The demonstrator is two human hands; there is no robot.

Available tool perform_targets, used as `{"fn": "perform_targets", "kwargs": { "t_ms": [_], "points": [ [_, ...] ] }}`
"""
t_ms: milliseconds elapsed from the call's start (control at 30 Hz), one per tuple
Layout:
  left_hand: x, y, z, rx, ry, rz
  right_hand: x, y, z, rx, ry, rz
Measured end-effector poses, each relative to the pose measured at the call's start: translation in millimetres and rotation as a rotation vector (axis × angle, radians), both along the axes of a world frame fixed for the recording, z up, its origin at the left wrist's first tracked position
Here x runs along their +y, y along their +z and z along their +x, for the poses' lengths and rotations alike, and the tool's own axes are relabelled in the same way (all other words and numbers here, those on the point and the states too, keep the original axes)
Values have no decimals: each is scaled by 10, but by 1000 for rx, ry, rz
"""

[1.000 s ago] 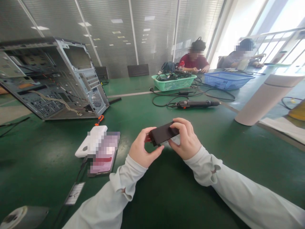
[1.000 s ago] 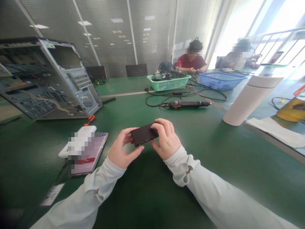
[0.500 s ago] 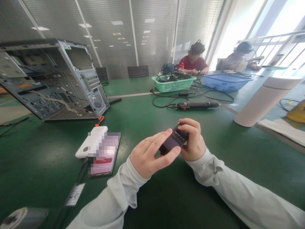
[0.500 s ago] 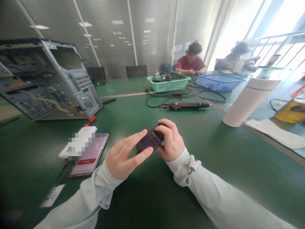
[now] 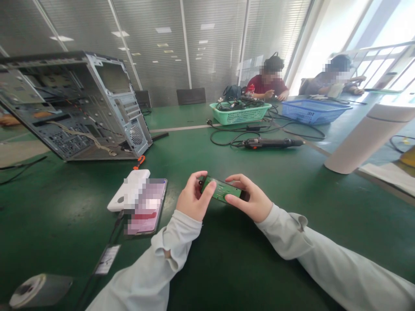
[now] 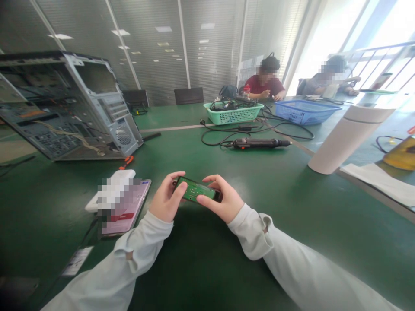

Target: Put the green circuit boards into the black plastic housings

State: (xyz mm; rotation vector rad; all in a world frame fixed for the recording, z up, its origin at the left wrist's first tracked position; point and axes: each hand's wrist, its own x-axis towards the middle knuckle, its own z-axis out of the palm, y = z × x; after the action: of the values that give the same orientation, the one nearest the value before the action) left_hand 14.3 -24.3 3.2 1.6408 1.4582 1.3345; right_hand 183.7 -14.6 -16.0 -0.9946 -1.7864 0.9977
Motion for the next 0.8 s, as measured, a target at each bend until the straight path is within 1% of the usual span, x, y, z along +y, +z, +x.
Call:
{"fn": "perform_targets", "kwargs": {
  "t_ms": [67,100,133,233,367,400,467,533,633,733,800],
  "points": [
    [22,-30,6,1,17,-126,-5,11,2,15,26,-128],
    [26,-35,7,35,19,-173,-5,9,9,18,42,-156],
    [26,-34,7,85,19,-209,-8,5,19,15,53,-149],
    [10,-2,4,284,30,-261,-41,5,48,-81,73,19],
    [-13,50,-4,583,44,-253,-124,74,58,-305,35,296],
    [-14,58,-8,636,40,-249,-140,97,55,-343,12,341],
    [-11,64,-21,681,34,-241,-156,134,51,-395,-35,378],
    [3,53,-39,660,37,-226,-146,152,54,-399,-76,385],
    [40,4,-69,533,-9,-153,-89,136,76,-331,-107,349],
    [82,-60,-79,338,-120,-80,-7,92,110,-227,-109,214],
    [104,-93,-72,228,-153,-78,47,67,130,-154,-110,125]
  ]
}}
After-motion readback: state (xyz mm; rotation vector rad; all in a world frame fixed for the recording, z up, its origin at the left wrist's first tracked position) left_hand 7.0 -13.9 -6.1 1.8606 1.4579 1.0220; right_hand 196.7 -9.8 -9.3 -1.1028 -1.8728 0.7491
